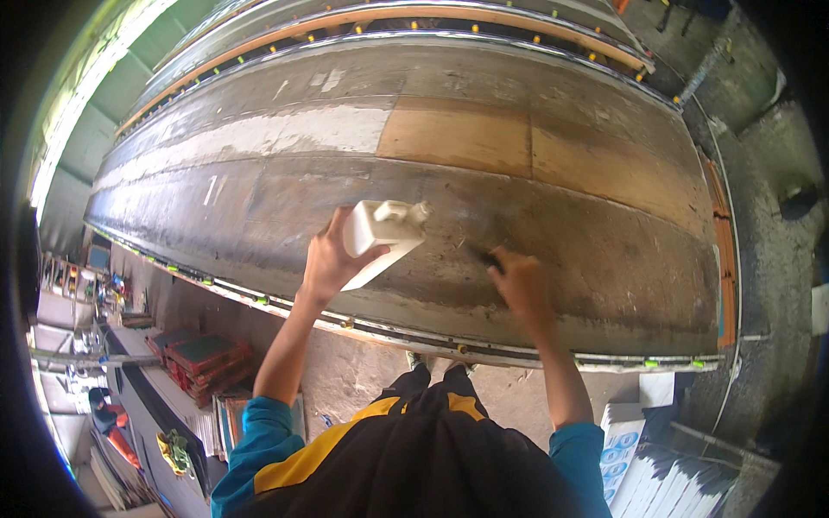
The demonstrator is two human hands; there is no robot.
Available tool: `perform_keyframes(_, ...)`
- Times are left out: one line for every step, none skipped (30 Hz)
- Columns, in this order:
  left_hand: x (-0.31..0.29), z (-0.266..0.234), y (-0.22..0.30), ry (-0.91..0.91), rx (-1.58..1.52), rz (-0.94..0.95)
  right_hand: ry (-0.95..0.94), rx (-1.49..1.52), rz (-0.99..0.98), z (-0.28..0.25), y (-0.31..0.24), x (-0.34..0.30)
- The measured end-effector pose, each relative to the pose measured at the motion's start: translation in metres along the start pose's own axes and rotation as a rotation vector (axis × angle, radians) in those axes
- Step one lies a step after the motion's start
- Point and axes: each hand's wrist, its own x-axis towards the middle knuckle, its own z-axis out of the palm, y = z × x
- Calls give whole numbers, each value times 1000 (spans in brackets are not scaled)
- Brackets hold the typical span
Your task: The person sands the surface of a large wooden boat hull using a sanding block. They repeatedly pour liquid from a white plastic bottle onto the wood and rub the surface with the block, moving along the length of the hull.
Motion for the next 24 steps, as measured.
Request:
perform_keyframes(4, 5, 7, -123, 9, 4, 84, 55, 158, -13, 14, -6)
perform_keyframes(8, 12, 13, -167, 61, 88, 215, 44, 234, -23, 29, -12)
perform_keyframes(12, 22, 17, -209, 113, 172, 346, 31, 308, -30, 41, -19)
perform_keyframes(17, 34, 21, -253, 162, 262, 379, 27, 371, -37, 53, -27)
perform_keyframes(18, 44, 22, -328, 242, 296, 408, 34, 423, -40, 61, -33)
perform_keyframes(18, 51, 24, -347, 325, 330, 436, 43, 474, -42, 65, -38)
perform_keyframes(19, 57, 30, -368, 401, 374, 470, 78, 485, -47, 64, -45)
perform_keyframes(19, 63, 33, -387, 479, 416, 508, 99, 469, -44, 66, -54)
perform_keyframes(21, 68, 32, -381, 527, 481, 546, 121, 453, -38, 69, -62)
perform_keyframes(23, 72, 34, -426, 570, 507, 587, 142, 433, -35, 71, -68)
perform_keyframes(25, 75, 37, -470, 614, 532, 575, 155, 447, -33, 73, -74)
perform_keyframes(27, 77, 41, -513, 658, 556, 562, 169, 460, -32, 74, -80)
perform_keyframes(27, 80, 45, -531, 683, 599, 547, 180, 469, -33, 74, -84)
perform_keyframes(27, 83, 51, -548, 708, 641, 551, 200, 487, -34, 74, -87)
perform_keyframes(27, 86, 57, -565, 733, 684, 555, 220, 505, -36, 73, -90)
perform_keyframes(26, 91, 63, -582, 744, 710, 557, 234, 521, -39, 74, -93)
perform_keyframes(26, 95, 70, -598, 755, 736, 557, 224, 534, -42, 77, -96)
perform_keyframes(27, 99, 76, -614, 766, 762, 557, 213, 548, -45, 80, -98)
perform_keyframes(29, 106, 77, -642, 828, 763, 556, 204, 558, -47, 82, -100)
perform_keyframes(34, 112, 78, -661, 838, 724, 570, 220, 552, -50, 84, -102)
perform_keyframes(41, 117, 78, -678, 847, 685, 584, 236, 546, -53, 85, -102)
perform_keyframes(49, 123, 82, -696, 852, 651, 600, 247, 543, -55, 88, -104)
perform_keyframes(58, 127, 84, -671, 874, 614, 588, 252, 552, -55, 91, -106)
perform_keyframes(66, 131, 86, -643, 846, 558, 575, 257, 560, -53, 95, -107)
